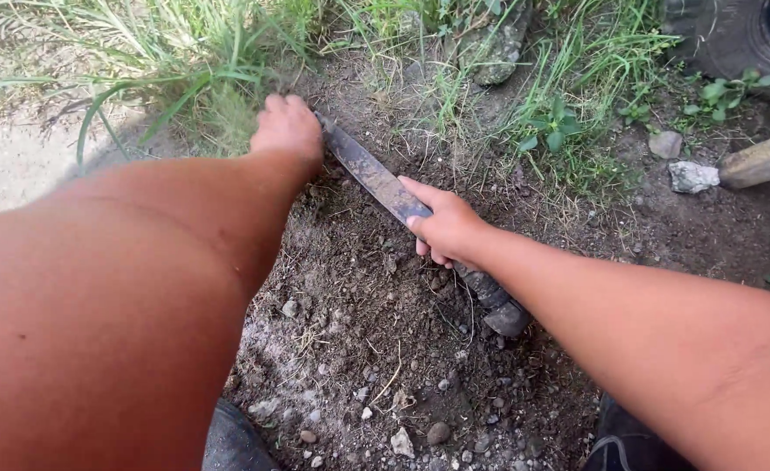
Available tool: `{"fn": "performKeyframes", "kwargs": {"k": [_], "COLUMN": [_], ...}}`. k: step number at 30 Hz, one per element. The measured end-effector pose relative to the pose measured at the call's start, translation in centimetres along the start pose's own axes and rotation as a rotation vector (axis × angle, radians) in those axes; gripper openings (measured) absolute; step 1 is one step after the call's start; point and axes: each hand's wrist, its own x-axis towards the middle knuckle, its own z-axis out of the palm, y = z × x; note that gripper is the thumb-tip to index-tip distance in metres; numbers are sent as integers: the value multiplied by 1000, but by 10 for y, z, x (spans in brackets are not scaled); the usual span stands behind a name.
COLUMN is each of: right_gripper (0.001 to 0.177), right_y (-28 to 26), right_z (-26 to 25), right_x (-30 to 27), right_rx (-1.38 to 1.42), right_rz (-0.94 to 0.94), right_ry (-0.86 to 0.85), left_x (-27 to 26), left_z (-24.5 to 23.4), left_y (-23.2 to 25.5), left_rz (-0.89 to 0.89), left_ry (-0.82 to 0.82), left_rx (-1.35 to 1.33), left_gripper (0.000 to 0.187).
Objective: Pulling weeds and digging in the soil using a knife tool.
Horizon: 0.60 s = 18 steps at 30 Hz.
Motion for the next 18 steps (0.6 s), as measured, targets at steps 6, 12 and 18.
{"fn": "performKeyframes", "kwargs": {"k": [6,12,18], "right_gripper": [75,76,76], "right_y": [-9,0,-1], "right_z": [-1,4,-8], "right_x": [4,-6,-8], "right_rx": [229,54,94], "right_rz": [-39,-4,-19], "right_ry": [181,92,111], "left_x": [18,23,27], "left_z": [7,9,9], "left_y": [-21,-24,-29], "left_rz": [39,-4,44], "left_ry": [23,-15,-40], "left_rx": [-178,-195,-151], "left_gripper": [28,26,29]}}
